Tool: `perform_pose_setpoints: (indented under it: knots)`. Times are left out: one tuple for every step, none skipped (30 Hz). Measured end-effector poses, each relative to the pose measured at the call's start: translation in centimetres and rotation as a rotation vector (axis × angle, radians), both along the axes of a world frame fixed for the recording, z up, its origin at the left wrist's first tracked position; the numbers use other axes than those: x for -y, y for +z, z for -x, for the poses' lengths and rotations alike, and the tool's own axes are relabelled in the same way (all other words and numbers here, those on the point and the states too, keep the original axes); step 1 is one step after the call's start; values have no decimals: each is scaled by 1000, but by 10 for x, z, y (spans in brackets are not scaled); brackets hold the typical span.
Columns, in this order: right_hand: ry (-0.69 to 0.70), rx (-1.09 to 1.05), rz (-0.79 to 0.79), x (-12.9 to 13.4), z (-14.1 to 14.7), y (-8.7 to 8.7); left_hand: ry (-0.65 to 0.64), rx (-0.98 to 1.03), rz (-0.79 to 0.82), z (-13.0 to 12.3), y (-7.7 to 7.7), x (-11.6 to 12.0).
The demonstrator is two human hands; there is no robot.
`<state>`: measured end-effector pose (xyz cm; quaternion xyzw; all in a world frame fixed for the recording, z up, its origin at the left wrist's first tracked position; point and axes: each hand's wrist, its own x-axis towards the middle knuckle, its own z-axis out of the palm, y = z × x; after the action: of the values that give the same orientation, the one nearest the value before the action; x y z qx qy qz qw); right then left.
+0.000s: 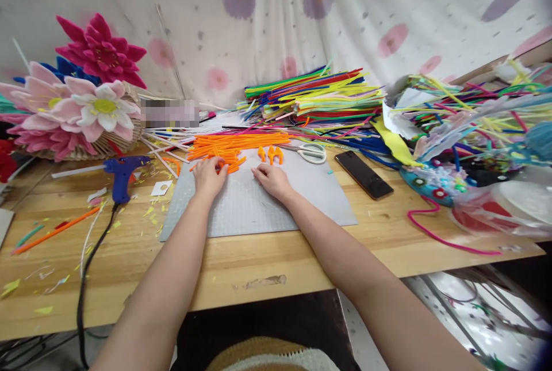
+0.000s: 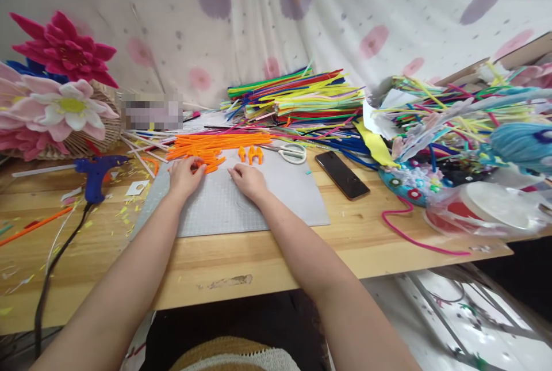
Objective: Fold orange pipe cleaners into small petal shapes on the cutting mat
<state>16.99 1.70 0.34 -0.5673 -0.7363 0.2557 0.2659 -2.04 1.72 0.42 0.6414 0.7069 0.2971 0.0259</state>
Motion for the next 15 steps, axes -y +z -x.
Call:
perform_pose_setpoints:
  knots:
    - [0, -3, -3, 0, 0, 0, 12, 22, -22, 1, 1, -1]
    - [0, -8, -4, -1, 0, 0, 30, 47, -55, 1, 3, 0]
    - [-2, -18, -4, -1, 0, 0, 53, 74, -98, 2, 5, 1]
    - [-5, -35, -3, -1, 0, 0, 74, 105, -144, 3, 7, 3]
    - [-8, -58, -4, -1, 0, 1, 86, 140, -186, 3, 8, 5]
    - [-5, -88, -9, 0, 0, 2, 86, 180, -218, 2, 10, 9]
    - [10, -128, -15, 0, 1, 3, 69, 229, -236, -1, 11, 13]
    - [39, -177, -21, 1, 1, 4, 33, 281, -234, -5, 11, 16]
    - [78, -234, -25, 2, 2, 4, -16, 338, -214, -10, 11, 20]
    - [120, -294, -22, 2, 2, 4, -75, 401, -179, -16, 9, 23]
    - [156, -349, -8, 2, 3, 4, -148, 454, -126, -22, 7, 26]
    - [180, -396, 14, 1, 4, 3, -220, 504, -60, -29, 5, 28]
    - [190, -432, 40, 1, 5, 1, -277, 550, 9, -34, 2, 29]
    - [189, -459, 66, 0, 5, -1, -329, 577, 72, -39, -1, 30]
    - [184, -483, 88, -2, 6, -4, -364, 594, 113, -43, -3, 30]
